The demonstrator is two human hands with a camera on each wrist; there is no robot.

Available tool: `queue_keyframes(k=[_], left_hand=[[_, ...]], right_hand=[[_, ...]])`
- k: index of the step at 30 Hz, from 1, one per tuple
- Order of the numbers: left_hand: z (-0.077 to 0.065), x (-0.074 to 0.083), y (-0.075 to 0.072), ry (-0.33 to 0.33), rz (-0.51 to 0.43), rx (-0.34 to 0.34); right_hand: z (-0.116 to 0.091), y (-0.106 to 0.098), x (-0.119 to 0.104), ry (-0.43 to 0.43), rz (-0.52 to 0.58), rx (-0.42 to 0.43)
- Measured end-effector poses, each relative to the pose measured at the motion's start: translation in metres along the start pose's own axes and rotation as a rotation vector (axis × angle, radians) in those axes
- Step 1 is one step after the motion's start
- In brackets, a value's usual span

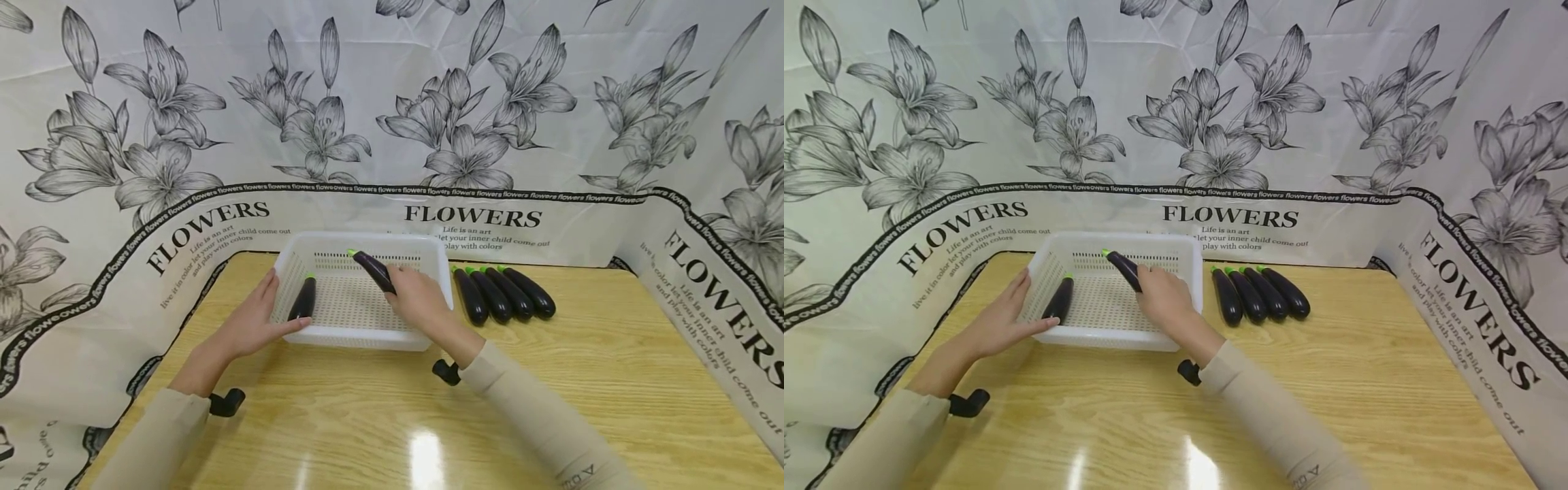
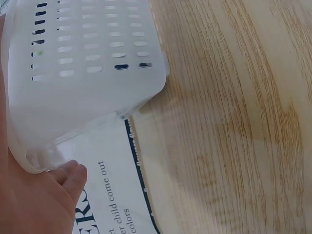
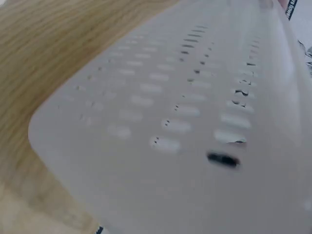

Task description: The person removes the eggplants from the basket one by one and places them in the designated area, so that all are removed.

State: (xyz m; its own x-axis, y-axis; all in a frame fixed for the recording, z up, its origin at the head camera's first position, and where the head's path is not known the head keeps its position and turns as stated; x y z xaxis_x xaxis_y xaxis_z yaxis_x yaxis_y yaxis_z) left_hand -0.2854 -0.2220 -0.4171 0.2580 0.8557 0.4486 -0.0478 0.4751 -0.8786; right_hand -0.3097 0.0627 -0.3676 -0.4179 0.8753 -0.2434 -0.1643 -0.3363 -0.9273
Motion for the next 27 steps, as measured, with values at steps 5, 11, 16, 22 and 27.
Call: queue_keyframes(k=[5,11,16,22,27], left_hand=[[0.0,-0.001,0.001,-0.003,-0.001,-0.007],[0.002,-0.001,0.0,0.001,0.009,-0.005],[0.003,0.001,-0.001,0.006,0.01,-0.013],[0.003,0.0,-0.001,0.004,0.017,-0.027],[0.001,-0.001,0.0,-0.008,0.006,-0.021]], right_hand=[[-0.005,-0.021,0.011,-0.02,-0.006,0.033],[-0.008,-0.042,0.032,-0.006,-0.008,0.065],[-0.014,-0.051,0.051,0.013,0.035,0.076],[-0.02,-0.056,0.062,0.017,0.075,0.06],[-0.024,-0.058,0.076,0.053,0.055,0.055]])
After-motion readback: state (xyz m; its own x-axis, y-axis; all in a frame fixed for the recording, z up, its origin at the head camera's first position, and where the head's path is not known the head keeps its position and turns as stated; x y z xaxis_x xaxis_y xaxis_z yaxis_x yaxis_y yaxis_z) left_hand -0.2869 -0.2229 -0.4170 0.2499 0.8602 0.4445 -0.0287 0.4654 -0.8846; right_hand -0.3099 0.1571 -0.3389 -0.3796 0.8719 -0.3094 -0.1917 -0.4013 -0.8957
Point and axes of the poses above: each hand's wrist, its own z-axis towards the middle knuckle, its own y-axis out of the palm, x = y × z, the point moved 6 cm from there along z, towards the middle knuckle, and after that the axes turned 6 degrees about x, right-handed, at the moved point
